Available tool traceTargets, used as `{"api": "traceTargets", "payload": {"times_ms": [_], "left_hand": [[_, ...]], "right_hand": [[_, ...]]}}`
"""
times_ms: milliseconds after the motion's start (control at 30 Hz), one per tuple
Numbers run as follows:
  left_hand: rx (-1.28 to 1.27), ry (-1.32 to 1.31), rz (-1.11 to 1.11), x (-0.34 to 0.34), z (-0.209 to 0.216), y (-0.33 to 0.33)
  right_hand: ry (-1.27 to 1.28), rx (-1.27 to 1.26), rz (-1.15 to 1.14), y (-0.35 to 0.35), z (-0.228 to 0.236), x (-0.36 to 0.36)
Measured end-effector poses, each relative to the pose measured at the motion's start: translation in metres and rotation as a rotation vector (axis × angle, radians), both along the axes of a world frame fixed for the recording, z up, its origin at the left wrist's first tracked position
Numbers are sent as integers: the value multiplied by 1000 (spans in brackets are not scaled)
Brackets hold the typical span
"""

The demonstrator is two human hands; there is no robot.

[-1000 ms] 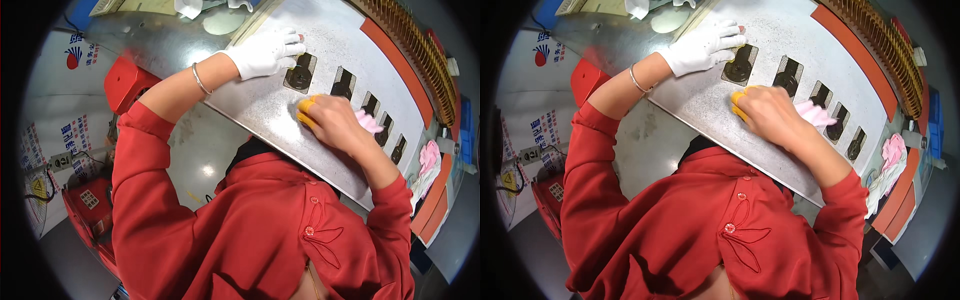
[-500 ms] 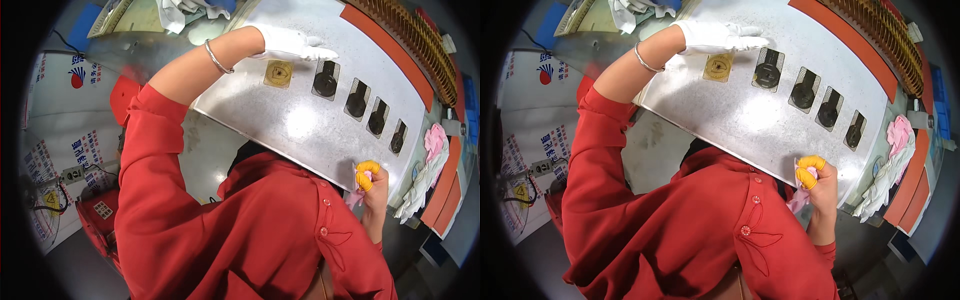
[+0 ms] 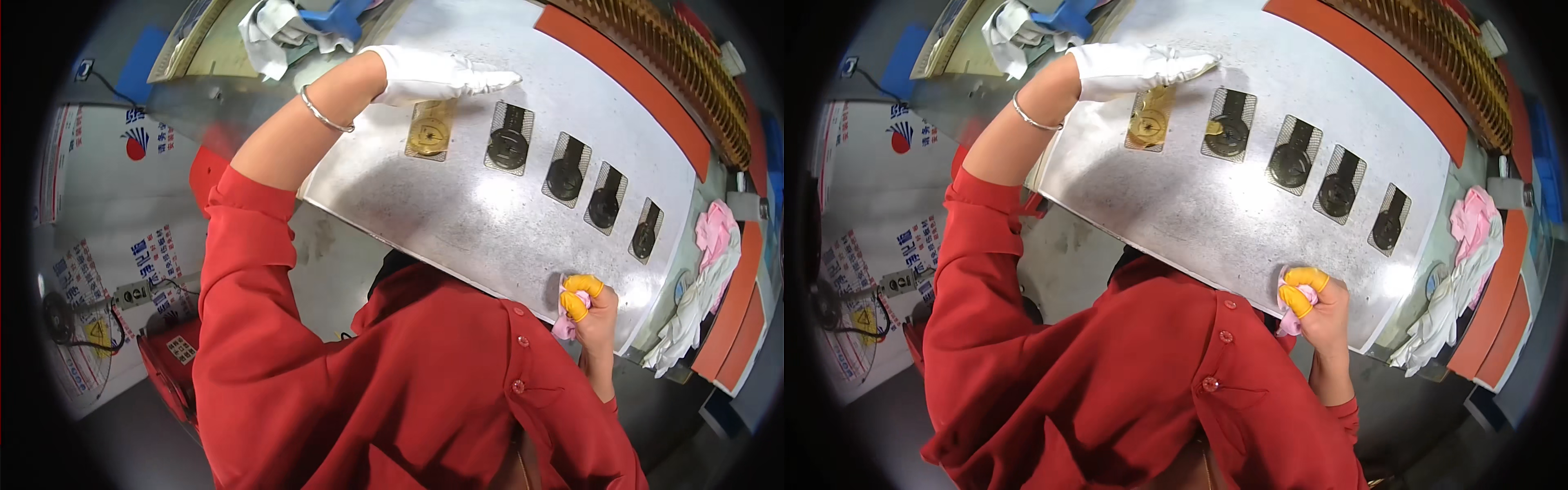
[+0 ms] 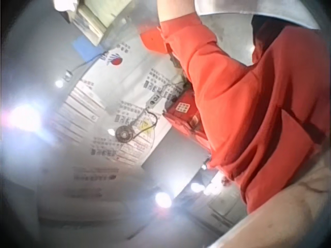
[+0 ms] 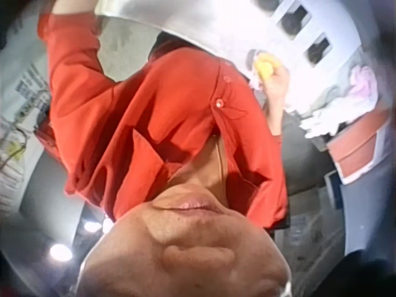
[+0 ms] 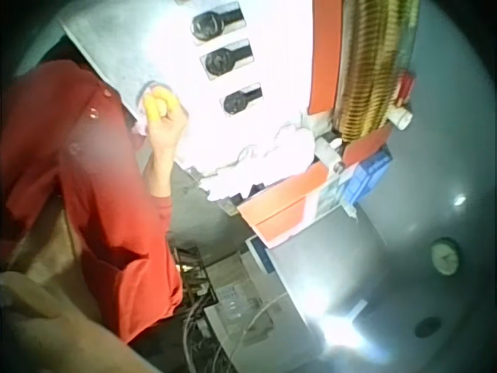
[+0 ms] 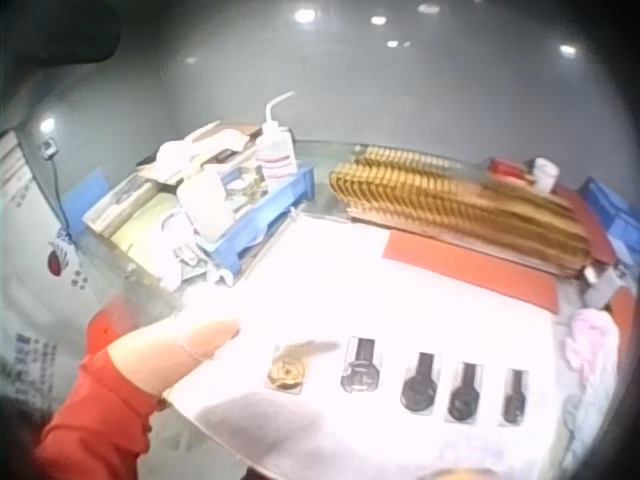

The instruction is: The person cleans a metal tray containing several rectangular molds using a yellow sponge and a white cloth. They wipe the inside of each mold and the surrounding tray surface, occasionally picking up and moving the molds to clean underneath them. The person also uses a spray bottle to apply liquid to the cloth during the process.

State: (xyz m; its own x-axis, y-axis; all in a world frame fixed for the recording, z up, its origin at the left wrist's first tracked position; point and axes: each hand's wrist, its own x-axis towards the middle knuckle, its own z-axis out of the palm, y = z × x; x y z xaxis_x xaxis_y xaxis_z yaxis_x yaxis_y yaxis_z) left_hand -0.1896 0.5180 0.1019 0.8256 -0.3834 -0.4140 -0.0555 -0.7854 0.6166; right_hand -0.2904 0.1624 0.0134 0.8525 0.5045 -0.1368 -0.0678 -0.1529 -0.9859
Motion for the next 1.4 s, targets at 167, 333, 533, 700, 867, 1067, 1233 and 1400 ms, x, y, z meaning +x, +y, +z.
{"api": "traceTargets", "payload": {"times_ms": [167,333,533,700,867,1067,1233,1400], "left_hand": [[-9,49,-82,8,6,-19],[-26,4,-87,9,11,-35],[-91,-36,-25,12,4,-44],[-46,-19,1,12,13,-36],[-277,158,74,12,19,-27],[-262,156,132,4,29,-29],[-287,121,95,8,19,-11],[-300,91,60,13,10,-3]], "right_hand": [[83,46,-2,6,6,2],[17,1,7,1,0,2],[40,24,14,8,6,4],[-28,6,-4,2,-1,1],[25,12,-27,-1,-3,-2],[62,16,-35,2,-2,-2],[90,-31,-38,5,2,-2],[119,-69,-73,4,4,-3]]}}
